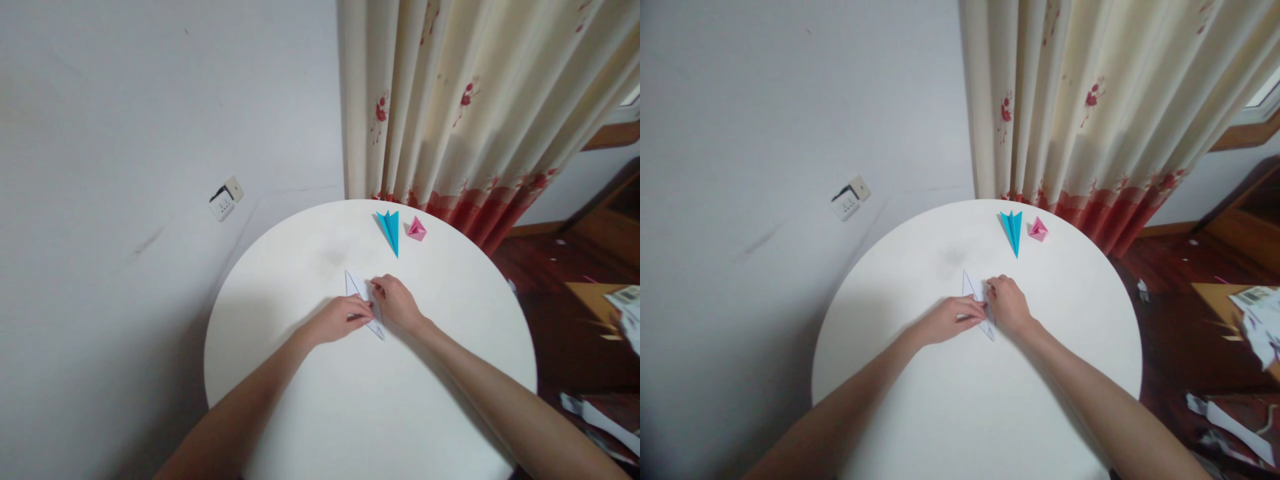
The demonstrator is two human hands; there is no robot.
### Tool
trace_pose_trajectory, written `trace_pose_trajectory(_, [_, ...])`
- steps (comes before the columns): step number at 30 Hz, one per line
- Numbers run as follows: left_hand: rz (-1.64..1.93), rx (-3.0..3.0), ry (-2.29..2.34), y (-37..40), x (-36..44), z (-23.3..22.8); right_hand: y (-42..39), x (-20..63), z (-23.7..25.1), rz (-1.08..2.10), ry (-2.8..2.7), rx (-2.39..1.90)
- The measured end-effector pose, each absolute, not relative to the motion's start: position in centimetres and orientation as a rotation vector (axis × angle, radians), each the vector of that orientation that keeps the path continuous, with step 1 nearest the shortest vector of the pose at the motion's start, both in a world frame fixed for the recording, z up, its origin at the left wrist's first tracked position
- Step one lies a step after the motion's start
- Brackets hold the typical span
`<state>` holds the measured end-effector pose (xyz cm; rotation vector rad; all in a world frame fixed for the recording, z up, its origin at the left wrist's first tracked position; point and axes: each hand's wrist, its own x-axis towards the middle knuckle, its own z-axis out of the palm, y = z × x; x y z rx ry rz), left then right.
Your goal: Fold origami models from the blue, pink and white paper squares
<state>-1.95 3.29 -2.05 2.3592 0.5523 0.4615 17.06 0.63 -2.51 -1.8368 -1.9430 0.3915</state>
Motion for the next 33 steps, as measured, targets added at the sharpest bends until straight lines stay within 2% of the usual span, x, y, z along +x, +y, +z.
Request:
trace_pose_trajectory(4, [0.539, 2.442, 0.591, 3.5, -1.9, -2.1, 0.4, 16.5, -2.7, 0.354, -1.967, -1.880])
trace_pose_trajectory(9, [0.757, 2.362, 1.214, 4.2, -2.4, -2.2, 0.2, 16.1, -2.7, 0.361, -1.944, -1.932])
trace_pose_trajectory(14, [0.504, 2.433, 1.520, 4.2, -2.9, -2.7, 0.2, 16.3, -2.7, 0.466, -1.910, -1.959])
trace_pose_trajectory(24, [0.488, 2.348, 1.497, 4.5, -2.8, -3.3, 0.7, 16.5, -3.6, 0.645, -1.759, -1.852])
trace_pose_trajectory(33, [0.698, 2.198, 1.448, 5.2, -3.2, -4.3, 1.1, 16.4, -4.9, 0.782, -1.466, -1.403])
